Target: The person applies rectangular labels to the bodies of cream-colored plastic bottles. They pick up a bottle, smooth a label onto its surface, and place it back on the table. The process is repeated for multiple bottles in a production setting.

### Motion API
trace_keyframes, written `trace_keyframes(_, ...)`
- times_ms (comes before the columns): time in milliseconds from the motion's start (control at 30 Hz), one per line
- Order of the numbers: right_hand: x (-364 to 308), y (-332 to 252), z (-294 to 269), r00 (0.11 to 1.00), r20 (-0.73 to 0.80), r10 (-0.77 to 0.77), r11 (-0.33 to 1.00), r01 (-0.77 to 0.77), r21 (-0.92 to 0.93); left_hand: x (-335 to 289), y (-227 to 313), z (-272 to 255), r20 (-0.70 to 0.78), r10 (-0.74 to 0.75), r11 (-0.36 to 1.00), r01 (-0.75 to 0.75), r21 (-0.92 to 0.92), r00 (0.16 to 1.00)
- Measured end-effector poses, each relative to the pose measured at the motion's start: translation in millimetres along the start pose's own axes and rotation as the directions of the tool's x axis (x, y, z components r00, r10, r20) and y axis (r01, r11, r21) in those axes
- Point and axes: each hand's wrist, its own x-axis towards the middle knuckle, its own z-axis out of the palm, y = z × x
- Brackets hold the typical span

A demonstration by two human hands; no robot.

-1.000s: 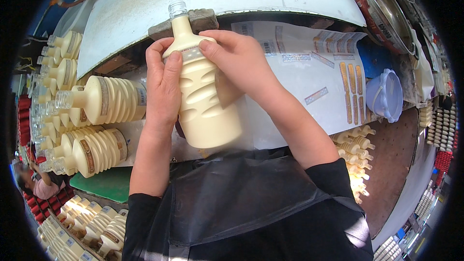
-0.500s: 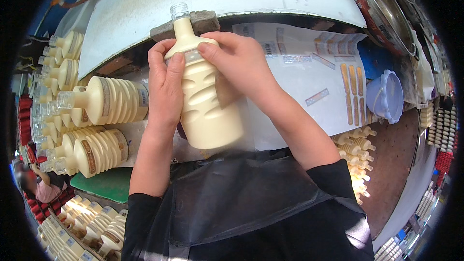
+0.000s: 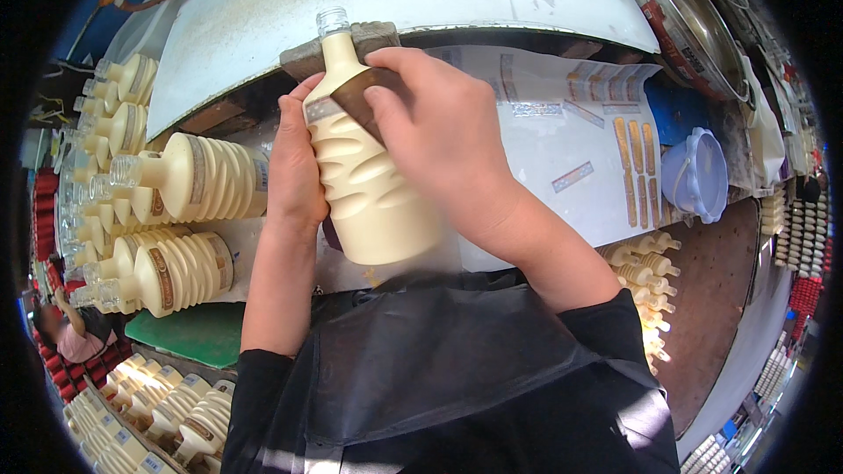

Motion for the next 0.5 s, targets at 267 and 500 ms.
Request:
trace_keyframes(267, -5, 30, -3, 0.938, -0.131, 0.321, 0.94, -0.3, 0.16, 0, 3, 3, -0.004, -0.026, 0.999, 0.026, 0.025, 1.0)
trace_keyframes(500, -8, 2, -4, 0.803, 0.036, -0.594, 0.781, 0.588, -0.21, -11, 17, 11, 0.088, -0.023, 0.98, 0.039, -0.193, 0.996)
